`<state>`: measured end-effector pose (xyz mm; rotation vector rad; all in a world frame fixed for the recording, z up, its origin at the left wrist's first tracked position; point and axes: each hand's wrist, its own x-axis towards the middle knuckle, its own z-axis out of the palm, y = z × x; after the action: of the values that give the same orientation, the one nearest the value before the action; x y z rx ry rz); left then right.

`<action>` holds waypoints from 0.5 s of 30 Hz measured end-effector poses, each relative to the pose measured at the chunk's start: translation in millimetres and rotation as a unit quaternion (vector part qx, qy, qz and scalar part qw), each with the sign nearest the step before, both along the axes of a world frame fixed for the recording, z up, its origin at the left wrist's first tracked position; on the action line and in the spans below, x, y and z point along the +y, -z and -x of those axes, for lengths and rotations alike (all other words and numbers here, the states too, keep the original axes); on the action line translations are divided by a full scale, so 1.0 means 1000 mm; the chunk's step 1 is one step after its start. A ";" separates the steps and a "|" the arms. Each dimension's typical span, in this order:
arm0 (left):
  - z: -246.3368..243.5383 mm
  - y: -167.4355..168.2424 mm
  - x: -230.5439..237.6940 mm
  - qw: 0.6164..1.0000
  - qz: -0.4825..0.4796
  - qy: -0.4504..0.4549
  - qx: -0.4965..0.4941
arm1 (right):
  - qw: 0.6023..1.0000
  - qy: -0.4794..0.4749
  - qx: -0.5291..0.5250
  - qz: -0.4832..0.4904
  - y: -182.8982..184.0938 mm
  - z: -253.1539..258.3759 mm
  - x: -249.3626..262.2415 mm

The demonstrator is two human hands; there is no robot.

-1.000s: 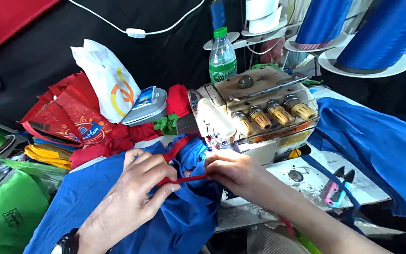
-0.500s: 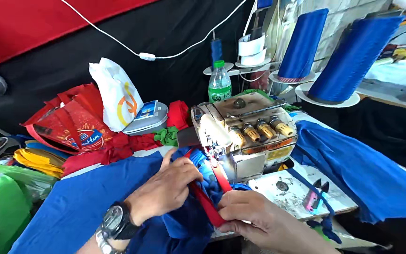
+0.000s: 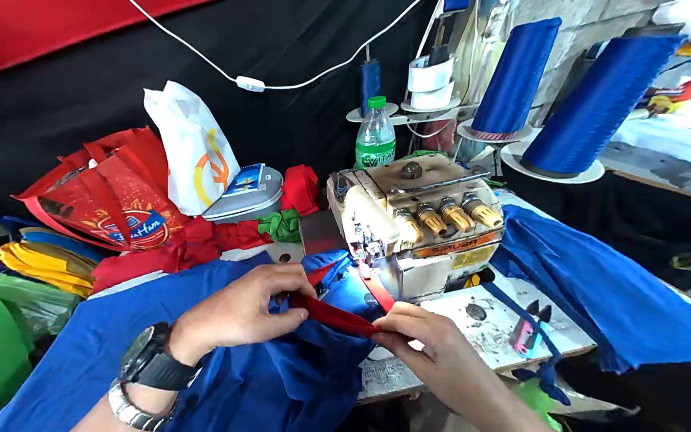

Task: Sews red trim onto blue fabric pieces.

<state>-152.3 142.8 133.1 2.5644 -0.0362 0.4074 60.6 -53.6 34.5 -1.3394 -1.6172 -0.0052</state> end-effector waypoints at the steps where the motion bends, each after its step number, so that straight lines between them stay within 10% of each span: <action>1: -0.001 0.002 0.000 0.999 -0.032 -0.010 -0.001 | 1.000 -0.014 0.005 -0.008 -0.001 0.001 0.000; 5: -0.003 0.013 0.007 0.987 -0.156 -0.033 -0.019 | 0.999 -0.046 0.022 -0.002 -0.004 0.003 -0.012; 15: -0.031 0.016 -0.010 0.998 -0.035 0.038 0.022 | 0.972 -0.183 0.145 -0.035 -0.016 -0.002 -0.030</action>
<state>-121.1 133.3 117.1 2.6311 -0.1326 0.3261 62.1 -83.4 50.5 -0.9236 -1.5716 0.3393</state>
